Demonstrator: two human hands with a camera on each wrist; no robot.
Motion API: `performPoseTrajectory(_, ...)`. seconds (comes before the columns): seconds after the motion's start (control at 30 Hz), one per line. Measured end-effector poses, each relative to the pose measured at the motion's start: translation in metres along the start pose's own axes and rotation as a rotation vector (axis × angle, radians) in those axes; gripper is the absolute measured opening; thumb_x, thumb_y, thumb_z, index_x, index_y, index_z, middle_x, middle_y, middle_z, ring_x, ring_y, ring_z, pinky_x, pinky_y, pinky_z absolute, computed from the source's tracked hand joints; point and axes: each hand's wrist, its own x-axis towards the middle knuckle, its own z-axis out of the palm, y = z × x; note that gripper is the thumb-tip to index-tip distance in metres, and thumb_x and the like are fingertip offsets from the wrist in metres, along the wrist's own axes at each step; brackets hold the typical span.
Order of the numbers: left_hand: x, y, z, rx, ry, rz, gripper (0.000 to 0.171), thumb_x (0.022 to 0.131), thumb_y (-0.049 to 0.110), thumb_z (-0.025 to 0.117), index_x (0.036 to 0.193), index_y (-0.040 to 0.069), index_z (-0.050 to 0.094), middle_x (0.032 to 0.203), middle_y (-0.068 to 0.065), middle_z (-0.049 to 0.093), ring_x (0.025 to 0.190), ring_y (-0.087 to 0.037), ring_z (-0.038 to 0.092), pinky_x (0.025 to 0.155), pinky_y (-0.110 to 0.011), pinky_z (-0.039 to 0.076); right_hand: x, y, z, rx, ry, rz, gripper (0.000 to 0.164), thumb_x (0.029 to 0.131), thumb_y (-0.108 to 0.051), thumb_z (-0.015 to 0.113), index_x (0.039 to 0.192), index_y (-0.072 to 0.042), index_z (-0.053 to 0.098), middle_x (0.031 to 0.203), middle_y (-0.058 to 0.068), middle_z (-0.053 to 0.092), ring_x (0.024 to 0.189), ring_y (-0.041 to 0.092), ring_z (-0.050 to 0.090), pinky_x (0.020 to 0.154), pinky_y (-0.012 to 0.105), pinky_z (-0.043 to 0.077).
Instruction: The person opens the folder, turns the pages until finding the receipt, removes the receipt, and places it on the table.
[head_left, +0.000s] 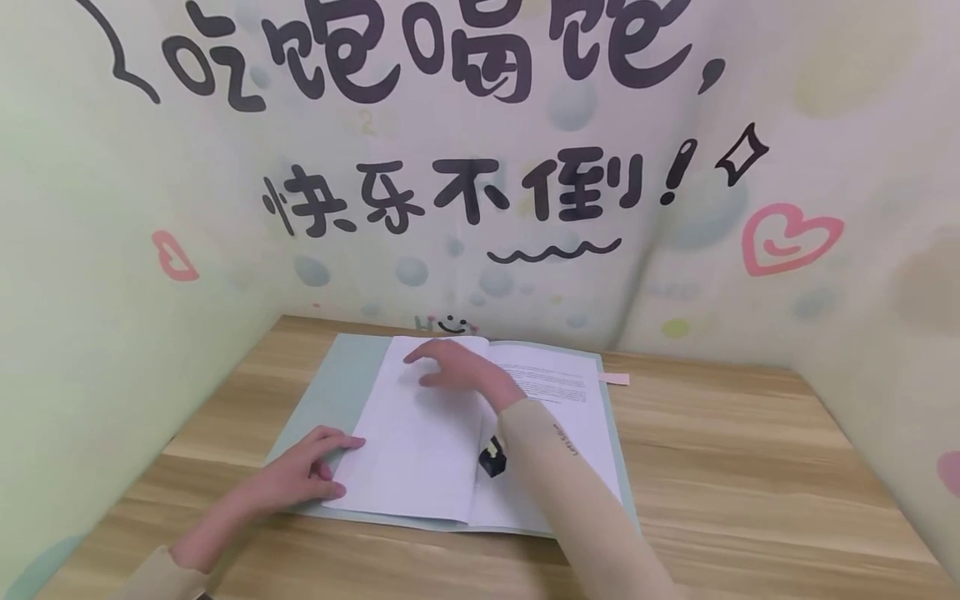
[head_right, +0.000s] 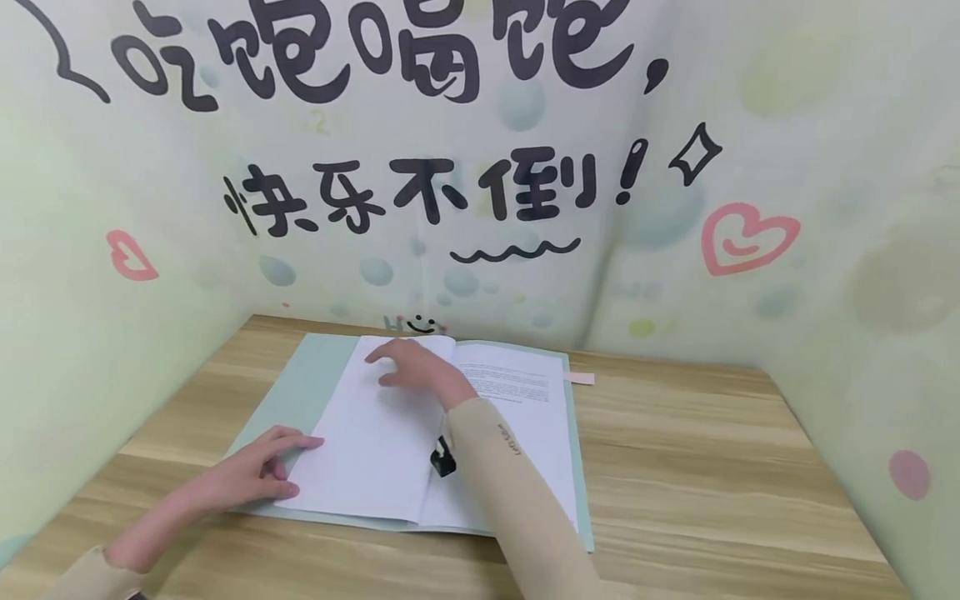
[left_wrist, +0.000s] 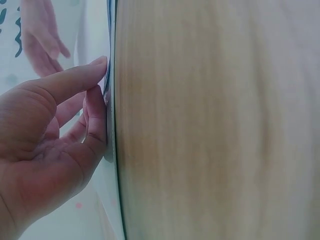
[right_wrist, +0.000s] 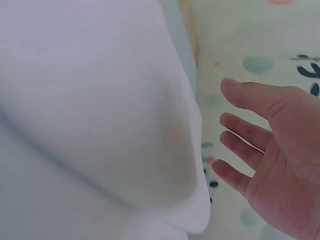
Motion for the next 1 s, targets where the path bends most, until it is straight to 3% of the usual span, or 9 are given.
performPoseTrajectory(0.23,-0.001,0.0,-0.001,0.006,0.015,0.003,0.06,0.082,0.015,0.078,0.134,-0.003,0.054,0.126,-0.024,0.047,0.078,-0.001,0.049,0.069,-0.018,0.046,-0.03,0.033,-0.023,0.051,0.134,0.067,0.041,0.097,-0.019,0.063,0.137,-0.017,0.058,0.147,0.004,0.052,0.142,0.023,0.04,0.12,0.042,0.031)
performPoseTrajectory(0.6,0.002,-0.004,0.002,0.004,-0.001,-0.005,0.062,0.081,0.015,0.078,0.135,-0.002,0.052,0.128,-0.024,0.045,0.079,-0.001,0.049,0.069,-0.018,0.046,-0.089,0.1,-0.047,0.078,0.314,0.068,0.042,0.096,-0.015,0.063,0.137,-0.009,0.056,0.143,0.009,0.057,0.138,0.029,0.046,0.117,0.048,0.035)
performPoseTrajectory(0.87,0.002,-0.003,0.002,0.012,-0.01,-0.013,0.062,0.081,0.016,0.078,0.136,0.0,0.052,0.127,-0.023,0.046,0.078,0.001,0.049,0.069,-0.018,0.046,-0.127,0.132,-0.054,0.088,0.374,0.102,0.044,0.096,-0.009,0.059,0.139,-0.001,0.051,0.143,0.02,0.052,0.132,0.044,0.048,0.11,0.057,0.038)
performPoseTrajectory(1.0,0.001,-0.004,0.002,0.021,-0.007,-0.012,0.063,0.081,0.016,0.078,0.136,0.0,0.051,0.127,-0.023,0.046,0.078,0.001,0.049,0.068,-0.018,0.046,-0.142,0.147,-0.051,0.064,0.382,0.135,0.043,0.096,-0.008,0.06,0.138,-0.001,0.052,0.142,0.021,0.053,0.129,0.045,0.049,0.109,0.057,0.039)
